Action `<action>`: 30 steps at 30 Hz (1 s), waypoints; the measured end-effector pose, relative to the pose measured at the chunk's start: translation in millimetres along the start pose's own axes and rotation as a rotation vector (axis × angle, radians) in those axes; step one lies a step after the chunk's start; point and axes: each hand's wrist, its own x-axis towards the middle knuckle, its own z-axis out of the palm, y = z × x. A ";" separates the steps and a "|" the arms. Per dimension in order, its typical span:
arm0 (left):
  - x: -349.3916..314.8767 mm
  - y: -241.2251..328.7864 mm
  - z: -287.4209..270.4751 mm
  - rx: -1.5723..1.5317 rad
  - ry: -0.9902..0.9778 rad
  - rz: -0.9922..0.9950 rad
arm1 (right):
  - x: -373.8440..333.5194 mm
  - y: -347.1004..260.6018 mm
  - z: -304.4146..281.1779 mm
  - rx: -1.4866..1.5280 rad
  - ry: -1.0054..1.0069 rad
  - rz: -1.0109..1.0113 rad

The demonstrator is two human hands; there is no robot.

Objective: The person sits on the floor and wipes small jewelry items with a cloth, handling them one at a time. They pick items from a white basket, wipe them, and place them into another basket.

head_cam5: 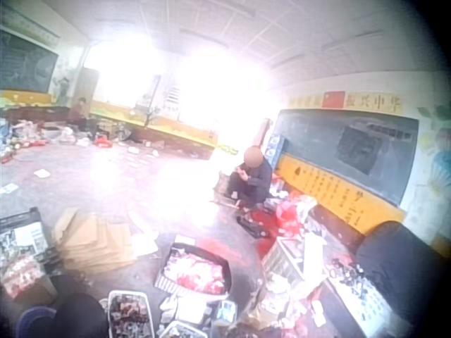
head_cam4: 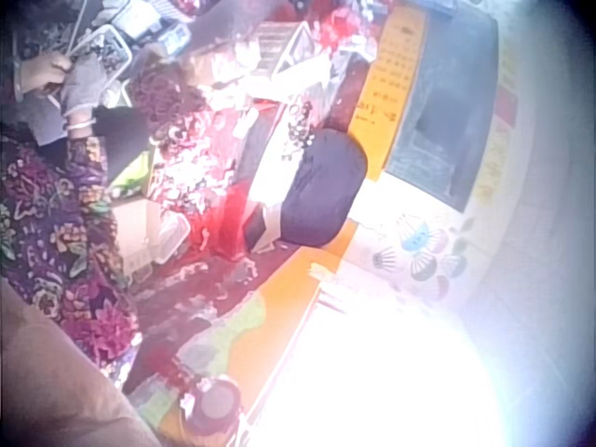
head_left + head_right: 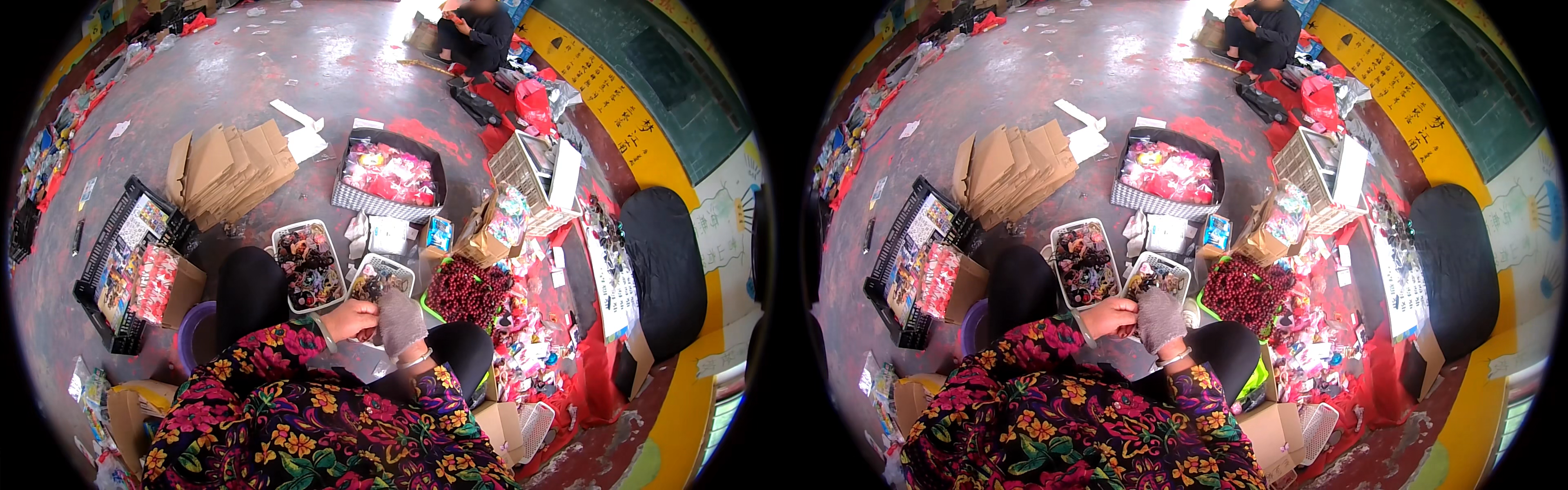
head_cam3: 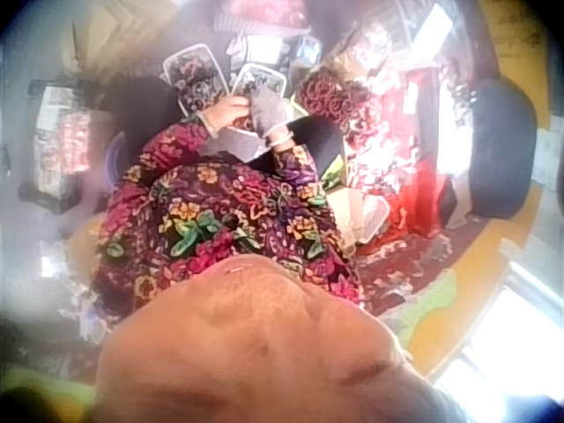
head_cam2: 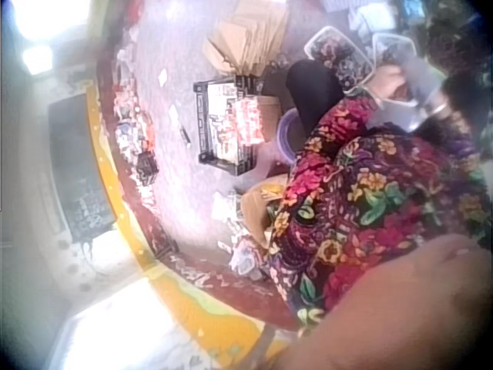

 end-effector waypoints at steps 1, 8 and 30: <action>0.6 -1.5 0.7 0.048 -0.020 0.040 | -1.9 3.9 4.6 -0.031 -0.010 0.006; -7.1 6.7 3.4 0.500 0.050 0.295 | -7.6 10.5 8.1 0.269 -0.026 0.007; 12.4 -23.5 -20.6 0.238 0.271 -0.056 | -20.5 47.0 -52.4 1.714 0.585 1.153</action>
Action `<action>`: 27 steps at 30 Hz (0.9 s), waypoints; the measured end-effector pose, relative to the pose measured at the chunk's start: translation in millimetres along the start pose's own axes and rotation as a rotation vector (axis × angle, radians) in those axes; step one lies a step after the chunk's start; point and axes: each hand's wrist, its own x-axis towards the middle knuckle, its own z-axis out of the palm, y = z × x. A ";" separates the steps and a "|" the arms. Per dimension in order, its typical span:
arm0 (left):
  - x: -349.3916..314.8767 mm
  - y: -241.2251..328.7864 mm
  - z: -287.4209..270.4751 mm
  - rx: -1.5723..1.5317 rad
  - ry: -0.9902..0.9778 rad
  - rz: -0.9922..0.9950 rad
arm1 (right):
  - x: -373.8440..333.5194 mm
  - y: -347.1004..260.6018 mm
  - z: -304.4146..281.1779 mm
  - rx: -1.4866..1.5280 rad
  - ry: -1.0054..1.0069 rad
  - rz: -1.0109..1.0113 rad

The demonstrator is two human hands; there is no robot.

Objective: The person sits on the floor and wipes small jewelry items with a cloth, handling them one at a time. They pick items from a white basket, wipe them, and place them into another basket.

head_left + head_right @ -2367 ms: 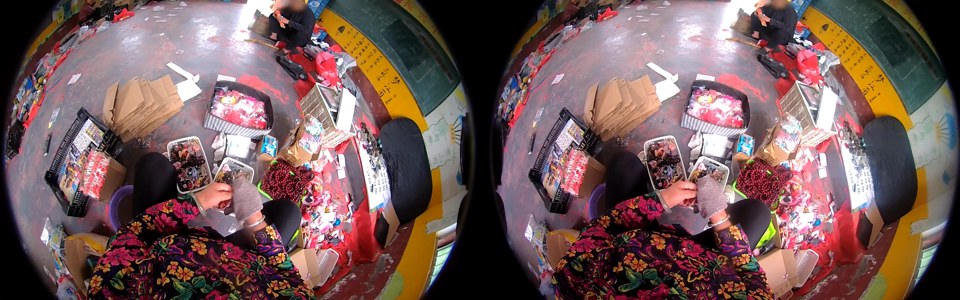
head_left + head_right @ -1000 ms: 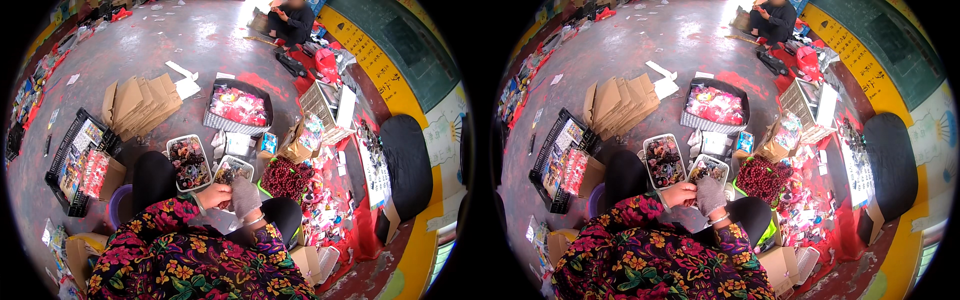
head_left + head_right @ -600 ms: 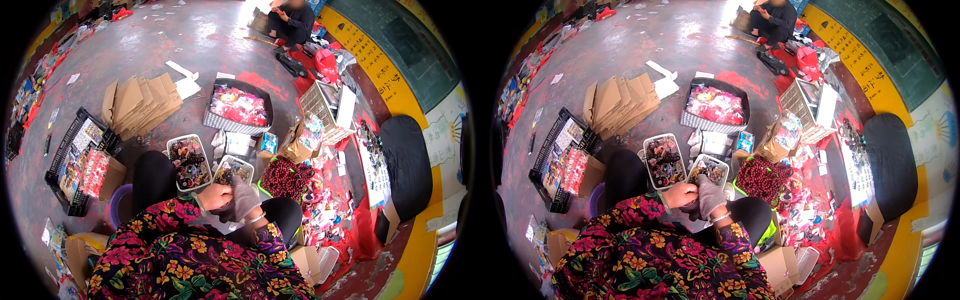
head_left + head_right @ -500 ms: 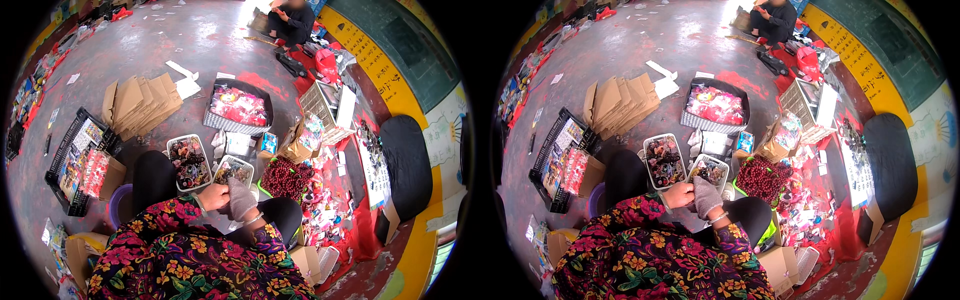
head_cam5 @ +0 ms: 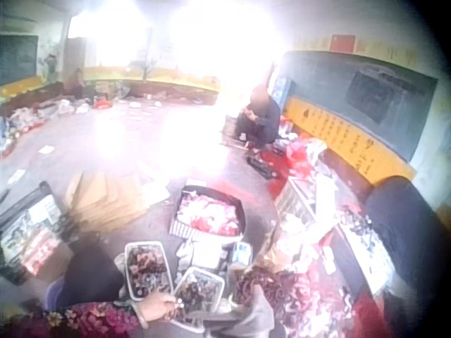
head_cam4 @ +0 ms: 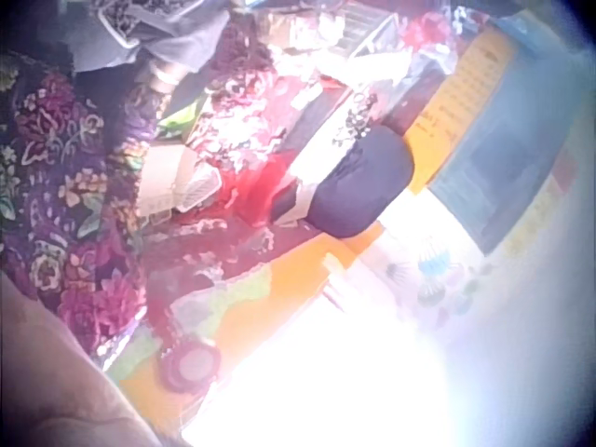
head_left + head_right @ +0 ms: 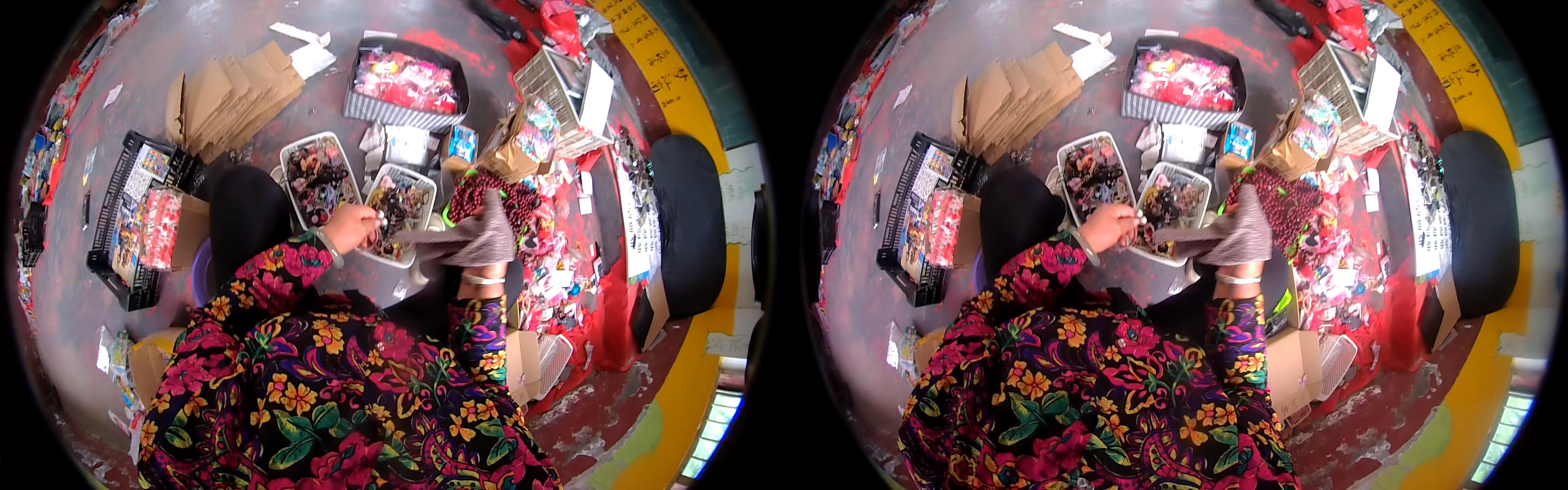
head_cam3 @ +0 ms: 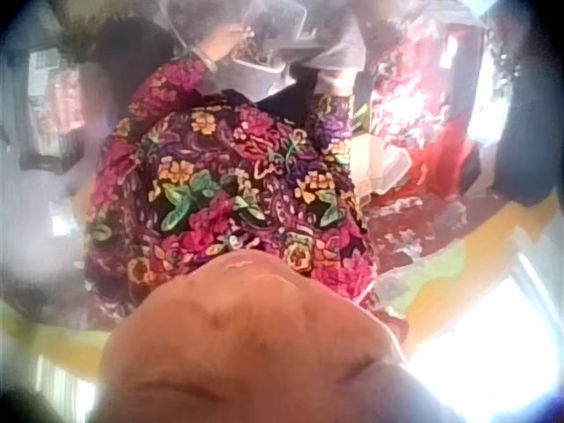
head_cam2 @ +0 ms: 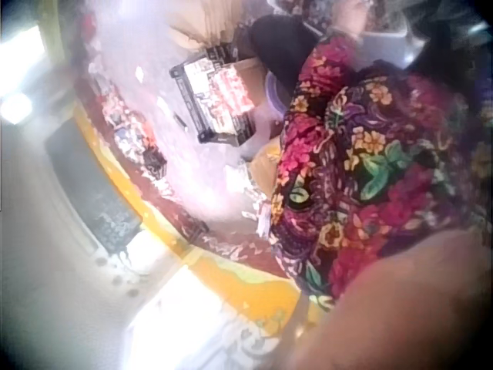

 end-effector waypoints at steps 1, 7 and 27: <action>-1.2 -1.8 -0.4 0.013 0.046 -0.036 | -4.9 -7.9 -5.4 0.052 -0.015 -0.001; 11.7 -26.2 -8.6 -0.245 -0.062 -0.220 | 5.0 -2.3 -66.1 0.324 -0.405 -0.218; 45.4 -56.8 15.3 -0.476 0.046 -0.326 | -7.2 5.1 -19.9 0.280 -0.421 -0.051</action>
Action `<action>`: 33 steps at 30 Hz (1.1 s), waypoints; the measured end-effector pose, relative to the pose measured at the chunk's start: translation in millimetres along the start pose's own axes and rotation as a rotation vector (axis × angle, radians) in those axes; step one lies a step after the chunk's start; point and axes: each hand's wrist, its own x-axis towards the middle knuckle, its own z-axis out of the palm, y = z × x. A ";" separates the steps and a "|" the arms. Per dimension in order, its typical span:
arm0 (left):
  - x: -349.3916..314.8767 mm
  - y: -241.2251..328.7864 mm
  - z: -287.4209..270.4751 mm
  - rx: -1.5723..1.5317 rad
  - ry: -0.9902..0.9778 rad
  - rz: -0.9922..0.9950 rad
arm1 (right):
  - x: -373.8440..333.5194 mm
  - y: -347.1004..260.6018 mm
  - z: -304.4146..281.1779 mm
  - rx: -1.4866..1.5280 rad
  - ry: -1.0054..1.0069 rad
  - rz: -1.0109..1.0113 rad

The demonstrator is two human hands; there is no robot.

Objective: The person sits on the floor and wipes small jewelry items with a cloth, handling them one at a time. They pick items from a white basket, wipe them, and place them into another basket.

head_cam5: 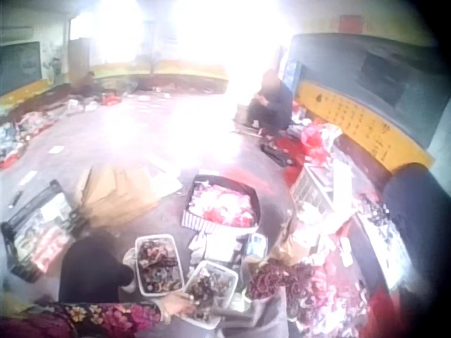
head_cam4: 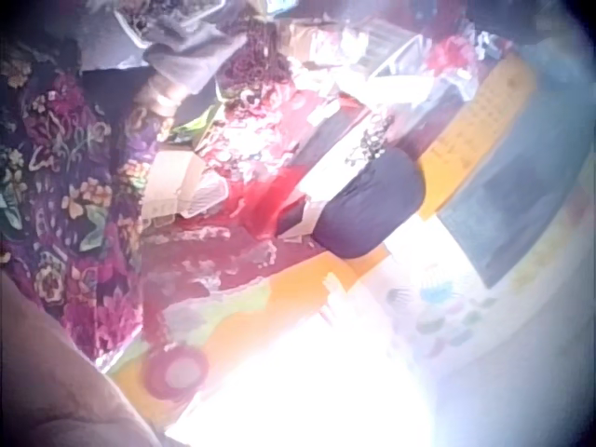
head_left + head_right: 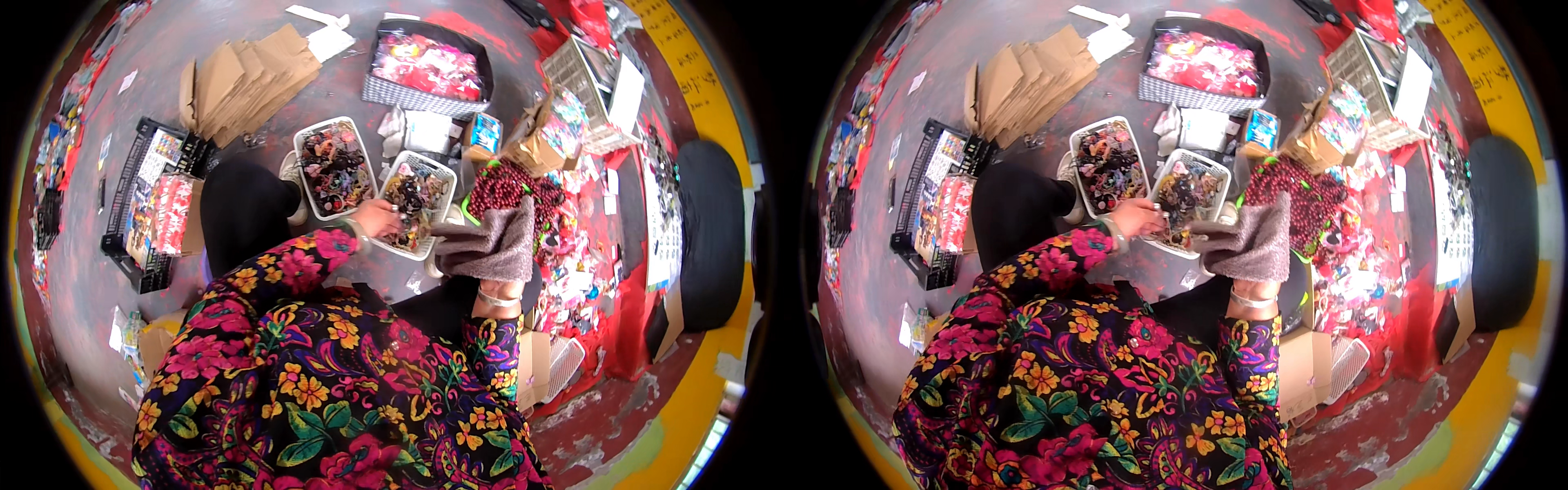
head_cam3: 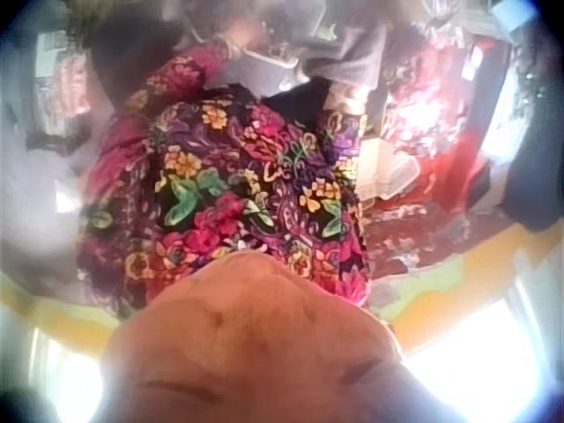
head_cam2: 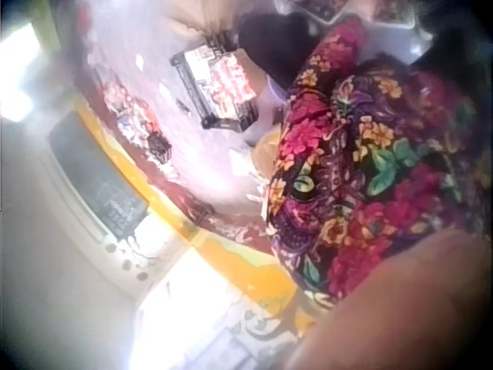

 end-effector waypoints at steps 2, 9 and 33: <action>11.9 7.6 12.1 0.224 -0.007 0.148 | -10.8 -1.0 22.1 -0.048 0.028 -0.008; 56.8 -21.9 -21.9 1.162 0.069 0.304 | -3.8 6.7 25.4 -0.091 0.091 0.168; 123.4 0.7 -204.1 1.111 0.903 -0.123 | 31.5 56.5 -0.4 -2.047 -0.671 -0.111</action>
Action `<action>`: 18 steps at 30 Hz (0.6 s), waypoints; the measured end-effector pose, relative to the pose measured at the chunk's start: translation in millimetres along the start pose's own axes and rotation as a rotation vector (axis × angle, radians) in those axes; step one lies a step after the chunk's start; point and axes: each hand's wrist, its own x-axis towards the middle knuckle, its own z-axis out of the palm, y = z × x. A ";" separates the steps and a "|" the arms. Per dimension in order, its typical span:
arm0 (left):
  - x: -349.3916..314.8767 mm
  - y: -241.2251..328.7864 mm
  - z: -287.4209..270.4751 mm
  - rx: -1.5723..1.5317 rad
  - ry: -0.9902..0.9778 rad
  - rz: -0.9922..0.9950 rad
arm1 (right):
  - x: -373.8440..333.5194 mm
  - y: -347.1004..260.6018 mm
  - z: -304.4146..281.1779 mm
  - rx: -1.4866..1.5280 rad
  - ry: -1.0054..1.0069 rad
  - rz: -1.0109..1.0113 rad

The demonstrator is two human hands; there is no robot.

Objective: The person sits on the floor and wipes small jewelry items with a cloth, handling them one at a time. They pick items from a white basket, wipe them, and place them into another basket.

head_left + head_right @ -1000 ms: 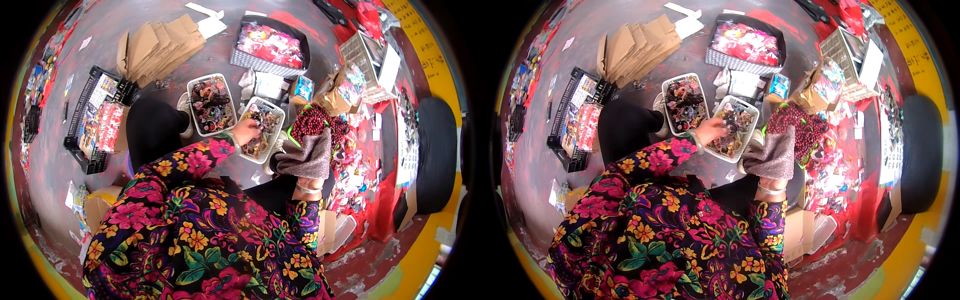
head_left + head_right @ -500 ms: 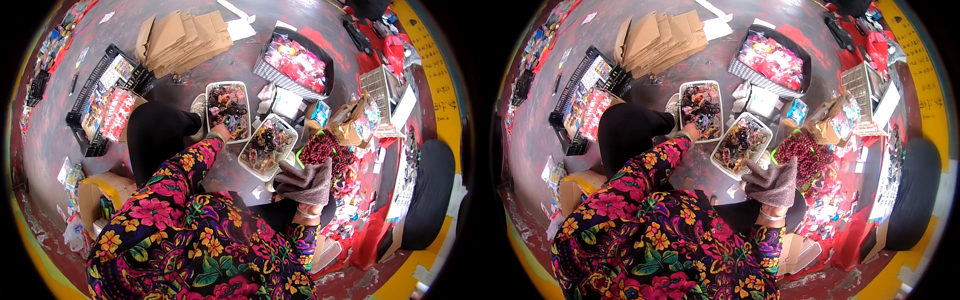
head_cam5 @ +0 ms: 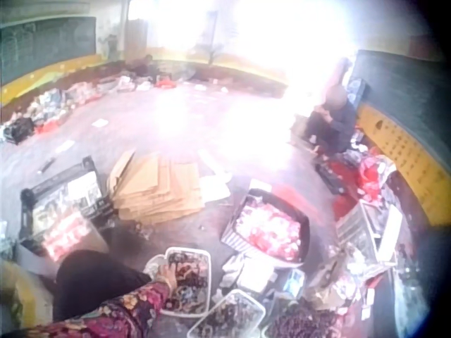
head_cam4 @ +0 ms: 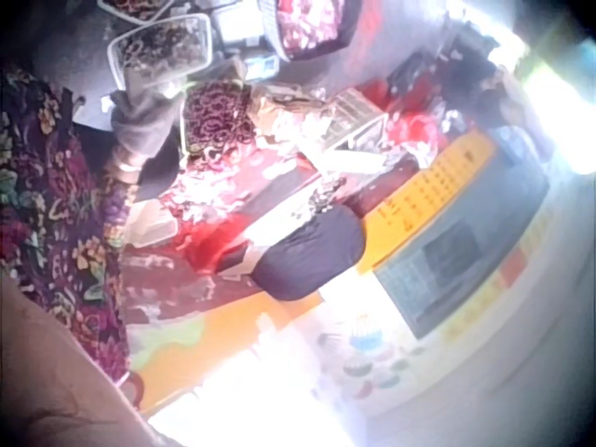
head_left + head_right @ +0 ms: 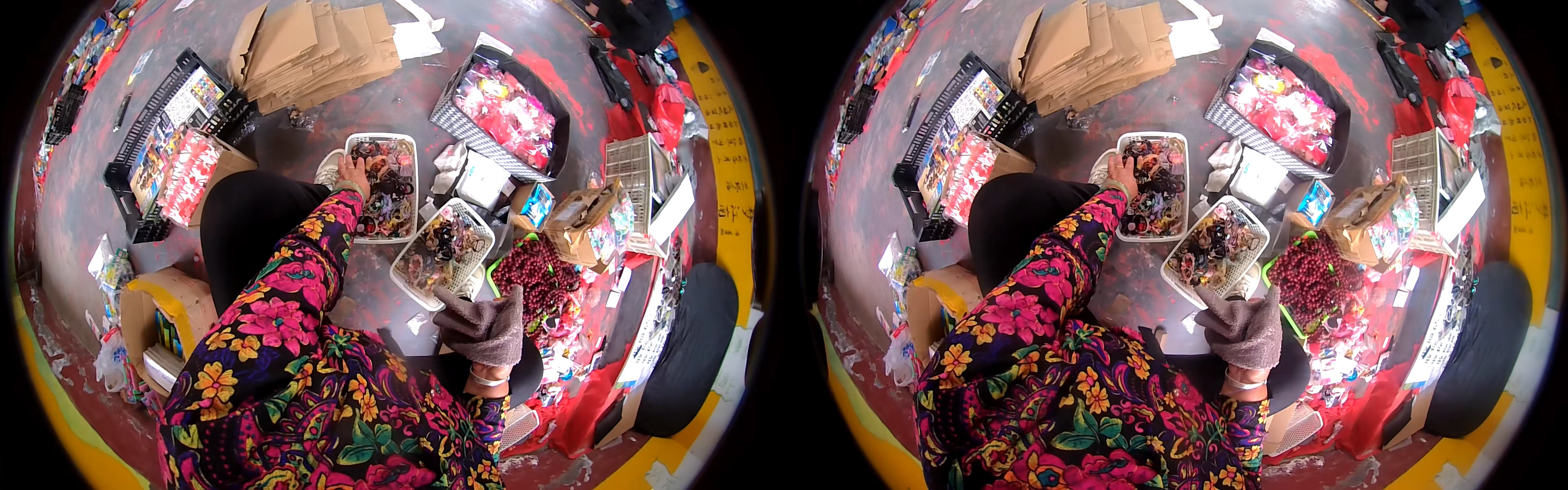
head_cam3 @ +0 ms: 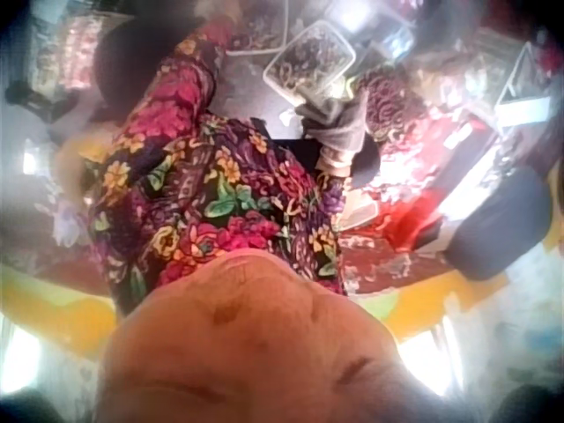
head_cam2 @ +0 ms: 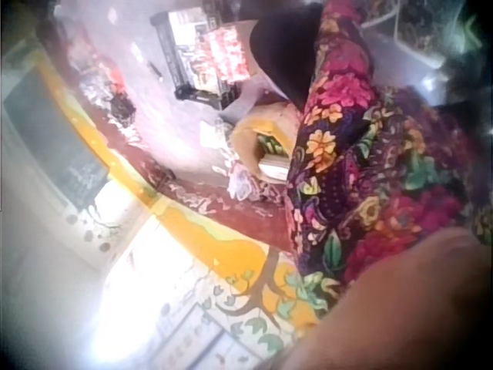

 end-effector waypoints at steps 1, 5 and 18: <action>-0.6 2.5 -3.5 0.011 -0.041 0.000 | 2.4 -7.6 -11.3 -0.473 0.058 -0.117; -10.5 15.3 -19.3 0.130 -0.184 0.023 | 4.1 -9.9 -17.0 -0.393 0.119 -0.244; -16.2 35.5 3.0 -0.157 -0.258 -0.162 | -1.1 5.5 1.3 0.865 -0.034 0.251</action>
